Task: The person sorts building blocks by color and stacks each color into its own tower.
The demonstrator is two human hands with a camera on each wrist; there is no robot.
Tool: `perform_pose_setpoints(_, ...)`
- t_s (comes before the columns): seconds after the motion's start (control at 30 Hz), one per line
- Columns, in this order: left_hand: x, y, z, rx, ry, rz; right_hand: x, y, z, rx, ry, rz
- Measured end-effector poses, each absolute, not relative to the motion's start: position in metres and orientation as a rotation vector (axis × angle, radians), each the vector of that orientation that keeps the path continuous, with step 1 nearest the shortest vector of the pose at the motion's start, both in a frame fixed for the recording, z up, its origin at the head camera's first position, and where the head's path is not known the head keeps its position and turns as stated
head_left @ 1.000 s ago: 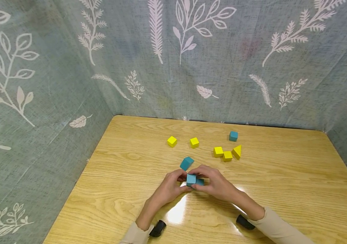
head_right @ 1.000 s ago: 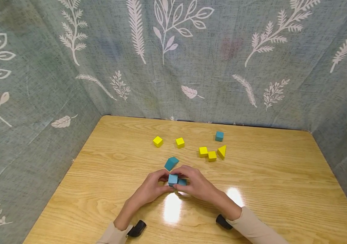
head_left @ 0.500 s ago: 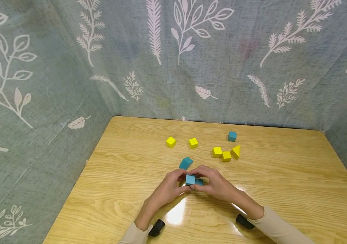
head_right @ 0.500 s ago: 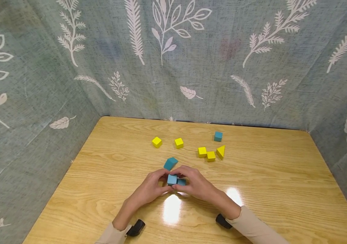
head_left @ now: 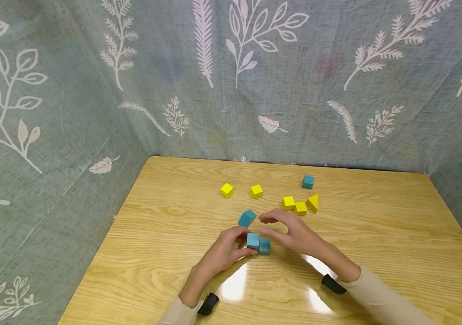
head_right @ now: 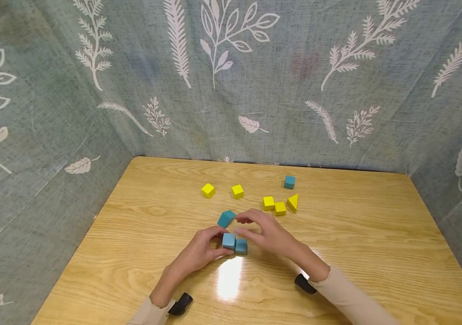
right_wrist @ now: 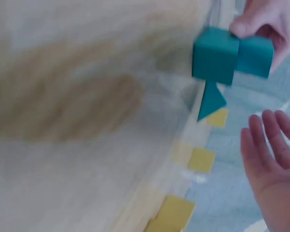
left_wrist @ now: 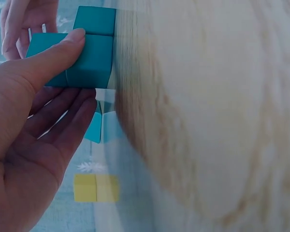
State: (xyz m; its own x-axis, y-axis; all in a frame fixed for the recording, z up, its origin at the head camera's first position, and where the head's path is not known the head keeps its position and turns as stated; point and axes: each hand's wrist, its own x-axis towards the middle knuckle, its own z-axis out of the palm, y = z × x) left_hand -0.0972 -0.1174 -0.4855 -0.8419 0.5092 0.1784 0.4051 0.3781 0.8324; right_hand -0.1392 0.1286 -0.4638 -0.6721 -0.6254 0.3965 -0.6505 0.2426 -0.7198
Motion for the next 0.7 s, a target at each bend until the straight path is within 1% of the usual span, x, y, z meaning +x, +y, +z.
perform_pose_setpoints(0.2, -0.097, -0.116, -0.488, 0.781, 2.515, 1.486, -0.152, 0.142, -0.457, 1.129, -2.482, 1.335)
perform_pose_setpoints(0.7, -0.097, -0.116, -0.488, 0.749, 2.48, 1.519, -0.187, 0.17, -0.455, 1.058, -2.448, 1.17)
